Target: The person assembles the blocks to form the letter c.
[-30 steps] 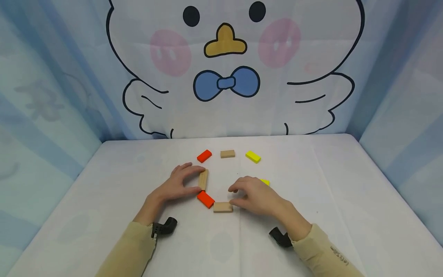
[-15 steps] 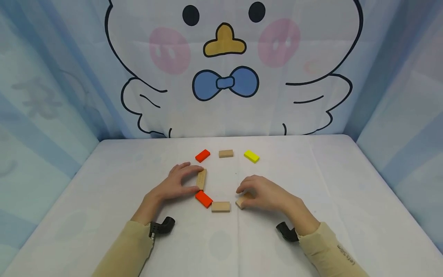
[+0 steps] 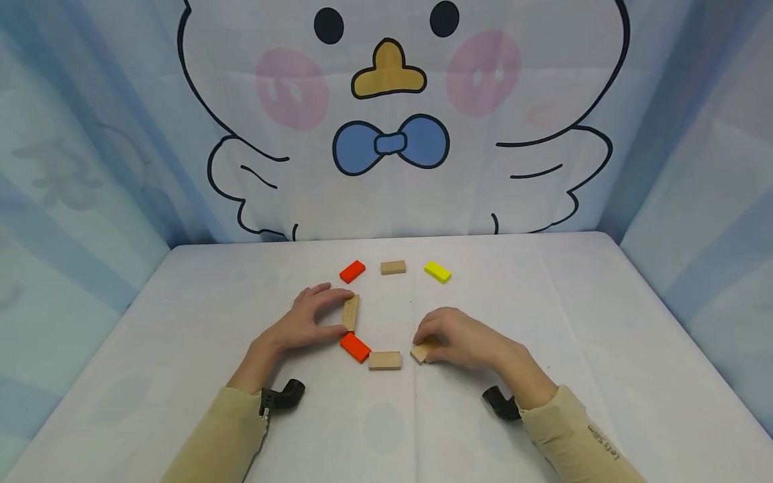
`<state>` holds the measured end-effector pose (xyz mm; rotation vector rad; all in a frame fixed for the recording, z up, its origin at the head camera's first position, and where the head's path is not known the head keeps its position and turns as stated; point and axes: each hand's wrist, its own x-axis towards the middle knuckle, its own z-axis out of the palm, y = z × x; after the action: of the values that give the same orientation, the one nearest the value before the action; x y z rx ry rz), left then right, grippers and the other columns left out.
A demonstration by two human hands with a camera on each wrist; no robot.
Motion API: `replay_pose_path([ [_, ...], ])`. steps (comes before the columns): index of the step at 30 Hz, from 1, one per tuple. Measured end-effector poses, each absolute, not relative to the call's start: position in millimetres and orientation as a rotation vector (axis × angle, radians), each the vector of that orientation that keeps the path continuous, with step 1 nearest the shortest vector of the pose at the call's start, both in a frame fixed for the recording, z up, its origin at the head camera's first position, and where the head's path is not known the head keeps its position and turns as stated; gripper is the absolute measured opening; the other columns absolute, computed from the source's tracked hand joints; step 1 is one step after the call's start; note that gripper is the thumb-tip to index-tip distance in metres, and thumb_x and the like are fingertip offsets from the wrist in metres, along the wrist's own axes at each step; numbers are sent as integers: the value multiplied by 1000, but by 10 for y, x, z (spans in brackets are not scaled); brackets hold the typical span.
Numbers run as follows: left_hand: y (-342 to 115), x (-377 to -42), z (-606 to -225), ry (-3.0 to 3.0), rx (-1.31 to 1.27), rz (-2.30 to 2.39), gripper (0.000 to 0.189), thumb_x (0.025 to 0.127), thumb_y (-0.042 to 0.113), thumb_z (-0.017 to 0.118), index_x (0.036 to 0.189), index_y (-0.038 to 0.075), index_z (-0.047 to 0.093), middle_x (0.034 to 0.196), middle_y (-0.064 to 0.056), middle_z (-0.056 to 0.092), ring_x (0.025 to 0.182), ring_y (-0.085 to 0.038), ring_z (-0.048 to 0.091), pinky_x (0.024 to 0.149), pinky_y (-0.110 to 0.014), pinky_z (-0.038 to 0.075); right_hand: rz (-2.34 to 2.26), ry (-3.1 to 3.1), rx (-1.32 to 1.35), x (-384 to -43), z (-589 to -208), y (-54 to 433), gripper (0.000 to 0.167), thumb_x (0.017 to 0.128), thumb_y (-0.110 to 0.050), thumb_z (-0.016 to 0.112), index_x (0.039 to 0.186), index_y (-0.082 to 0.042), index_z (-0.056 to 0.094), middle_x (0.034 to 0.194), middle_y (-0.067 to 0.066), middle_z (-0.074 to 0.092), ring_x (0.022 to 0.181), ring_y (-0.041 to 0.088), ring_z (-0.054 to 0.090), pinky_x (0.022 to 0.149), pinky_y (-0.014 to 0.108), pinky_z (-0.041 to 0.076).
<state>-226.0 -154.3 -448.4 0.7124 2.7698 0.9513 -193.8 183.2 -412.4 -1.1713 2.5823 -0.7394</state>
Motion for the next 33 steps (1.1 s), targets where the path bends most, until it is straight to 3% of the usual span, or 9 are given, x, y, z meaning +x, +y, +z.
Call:
replay_pose_path([
  [33, -1520, -2258, -4487, 2777, 685, 933, 62, 89, 37, 73, 145, 20, 55, 152, -2, 48, 149, -34, 22, 119, -59, 2, -712, 2586, -1204, -1889, -4150, 1700, 26, 88, -10, 78, 113, -15, 75, 118, -7, 64, 120, 21, 54, 105, 47, 43],
])
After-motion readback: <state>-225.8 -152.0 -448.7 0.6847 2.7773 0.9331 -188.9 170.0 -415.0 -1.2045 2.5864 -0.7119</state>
